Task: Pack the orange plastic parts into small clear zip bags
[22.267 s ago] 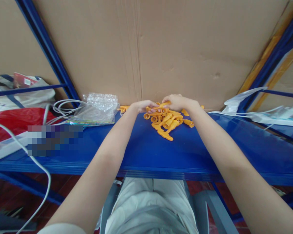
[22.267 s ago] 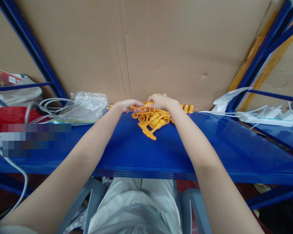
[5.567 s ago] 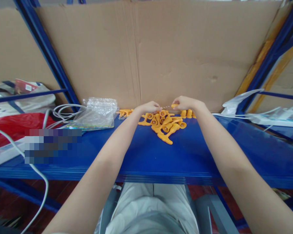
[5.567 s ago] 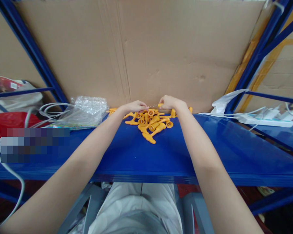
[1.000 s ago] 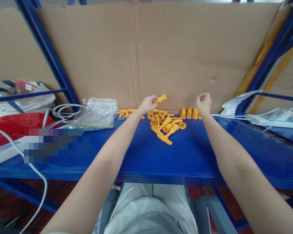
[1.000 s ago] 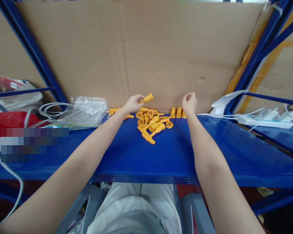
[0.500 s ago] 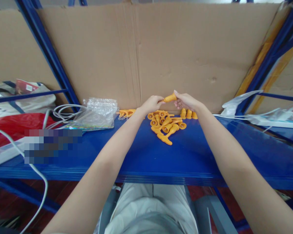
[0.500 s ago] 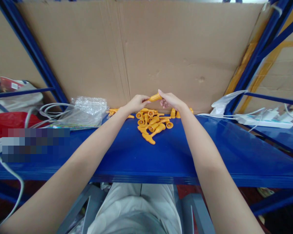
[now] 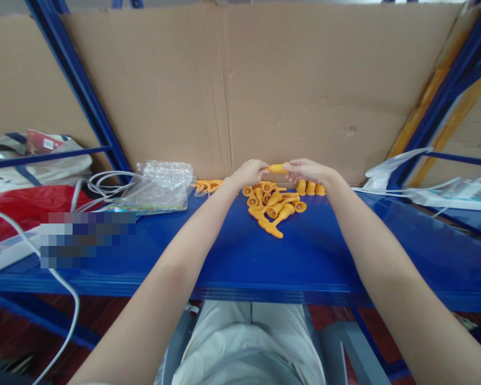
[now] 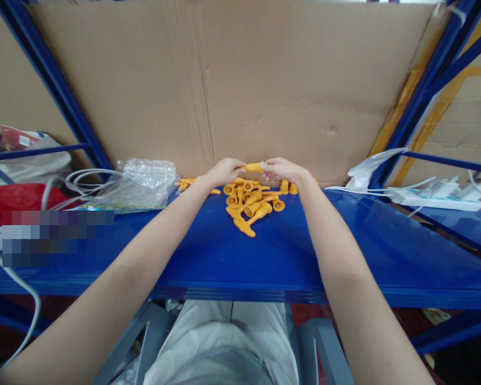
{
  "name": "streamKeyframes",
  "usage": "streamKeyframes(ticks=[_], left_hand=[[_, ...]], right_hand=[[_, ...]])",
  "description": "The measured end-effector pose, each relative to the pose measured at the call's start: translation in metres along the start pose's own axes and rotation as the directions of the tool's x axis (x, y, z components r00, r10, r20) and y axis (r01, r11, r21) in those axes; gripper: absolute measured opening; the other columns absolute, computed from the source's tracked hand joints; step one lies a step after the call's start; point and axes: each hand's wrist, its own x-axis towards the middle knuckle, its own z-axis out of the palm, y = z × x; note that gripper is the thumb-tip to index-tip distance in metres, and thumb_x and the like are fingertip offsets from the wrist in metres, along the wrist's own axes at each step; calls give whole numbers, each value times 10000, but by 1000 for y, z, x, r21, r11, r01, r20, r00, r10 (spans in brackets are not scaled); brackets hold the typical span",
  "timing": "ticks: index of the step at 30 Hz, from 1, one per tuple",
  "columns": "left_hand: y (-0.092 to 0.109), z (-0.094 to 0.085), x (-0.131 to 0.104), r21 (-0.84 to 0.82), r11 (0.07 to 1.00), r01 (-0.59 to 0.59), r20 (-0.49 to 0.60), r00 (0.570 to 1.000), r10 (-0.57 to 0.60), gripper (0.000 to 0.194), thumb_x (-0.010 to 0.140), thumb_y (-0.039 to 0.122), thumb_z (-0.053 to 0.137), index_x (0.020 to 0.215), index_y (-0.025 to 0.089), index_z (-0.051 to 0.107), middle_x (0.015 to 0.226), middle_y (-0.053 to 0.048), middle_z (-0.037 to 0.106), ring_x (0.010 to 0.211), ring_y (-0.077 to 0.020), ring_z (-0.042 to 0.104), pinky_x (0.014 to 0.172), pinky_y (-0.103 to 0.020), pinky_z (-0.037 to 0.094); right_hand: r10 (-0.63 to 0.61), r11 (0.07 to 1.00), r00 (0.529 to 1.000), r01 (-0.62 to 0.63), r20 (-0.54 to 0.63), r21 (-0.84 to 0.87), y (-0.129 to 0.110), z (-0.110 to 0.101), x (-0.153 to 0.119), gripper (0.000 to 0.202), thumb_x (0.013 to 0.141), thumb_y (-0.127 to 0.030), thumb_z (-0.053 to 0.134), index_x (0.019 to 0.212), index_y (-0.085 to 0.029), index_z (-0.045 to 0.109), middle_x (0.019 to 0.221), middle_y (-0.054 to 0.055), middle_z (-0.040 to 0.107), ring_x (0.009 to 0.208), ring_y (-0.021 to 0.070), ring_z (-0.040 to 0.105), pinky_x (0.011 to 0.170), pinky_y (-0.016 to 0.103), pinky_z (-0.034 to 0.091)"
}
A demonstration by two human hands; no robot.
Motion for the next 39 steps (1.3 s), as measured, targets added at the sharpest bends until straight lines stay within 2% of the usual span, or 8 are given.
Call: streamKeyframes(ticks=[3, 8, 11, 14, 17, 25, 32, 39], left_hand=[[1, 0, -1, -81, 997, 16, 47, 999, -12, 247, 867, 218, 526, 928, 137, 752, 859, -68, 727, 835, -188, 622, 793, -279, 451], [-1, -4, -6, -264, 959, 102, 187, 981, -53, 250, 842, 297, 572, 698, 125, 682, 600, 3, 544, 585, -122, 449, 611, -261, 361], [-9, -4, -9, -335, 925, 180, 306, 949, -75, 269, 810, 354, 587, 723, 129, 706, 572, 21, 508, 542, -108, 404, 559, -251, 316], [-18, 0, -11, -336, 910, 243, 369, 923, -110, 287, 764, 377, 612, 797, 125, 745, 595, 13, 551, 551, -113, 432, 550, -246, 315], [-24, 4, -10, -326, 913, 246, 335, 933, -132, 265, 752, 351, 605, 771, 120, 734, 614, 7, 577, 568, -114, 450, 557, -243, 332], [-14, -1, -11, -365, 910, 198, 236, 965, -115, 212, 791, 288, 585, 745, 119, 705, 637, -2, 619, 583, -120, 494, 584, -246, 381], [-10, 0, -7, -334, 930, 153, 239, 968, -73, 261, 813, 261, 574, 893, 89, 754, 775, -57, 721, 663, -148, 583, 663, -272, 450], [-15, 4, -7, -305, 937, 172, 255, 962, -94, 257, 802, 258, 601, 933, 104, 760, 872, -77, 764, 713, -159, 637, 684, -267, 478]], right_hand=[[-29, 999, 999, 29, 28, -26, 6, -1, 1, 225, 856, -356, 725, 832, -209, 556, 692, 6, 617, 608, 114, 554, 624, 239, 490], [-132, 987, 989, 137, 61, -87, 12, -2, 5, 312, 721, -267, 795, 870, -231, 524, 765, -19, 589, 674, 123, 559, 634, 257, 496], [-223, 949, 973, 230, 55, -215, 13, -4, 9, 357, 627, -175, 788, 870, -232, 534, 780, -22, 586, 729, 139, 563, 663, 267, 499], [-287, 902, 958, 270, -1, -337, 15, -6, 13, 355, 579, -147, 760, 839, -225, 531, 769, -21, 587, 742, 149, 565, 682, 279, 501], [-264, 905, 964, 238, -25, -352, 17, -5, 15, 355, 571, -147, 748, 825, -225, 512, 753, -23, 595, 725, 145, 568, 652, 267, 494], [21, 916, 999, -33, -34, -400, 17, -1, 6, 400, 629, -69, 754, 928, -218, 534, 796, -3, 670, 668, 130, 612, 569, 223, 468], [37, 880, 999, -46, -29, -472, 21, -4, 10, 410, 620, -102, 809, 941, -196, 573, 1014, 61, 698, 779, 153, 657, 626, 230, 509], [27, 804, 999, -33, -20, -593, 22, -7, 12, 300, 647, -232, 839, 830, -190, 604, 903, 67, 716, 774, 179, 658, 610, 244, 494]])
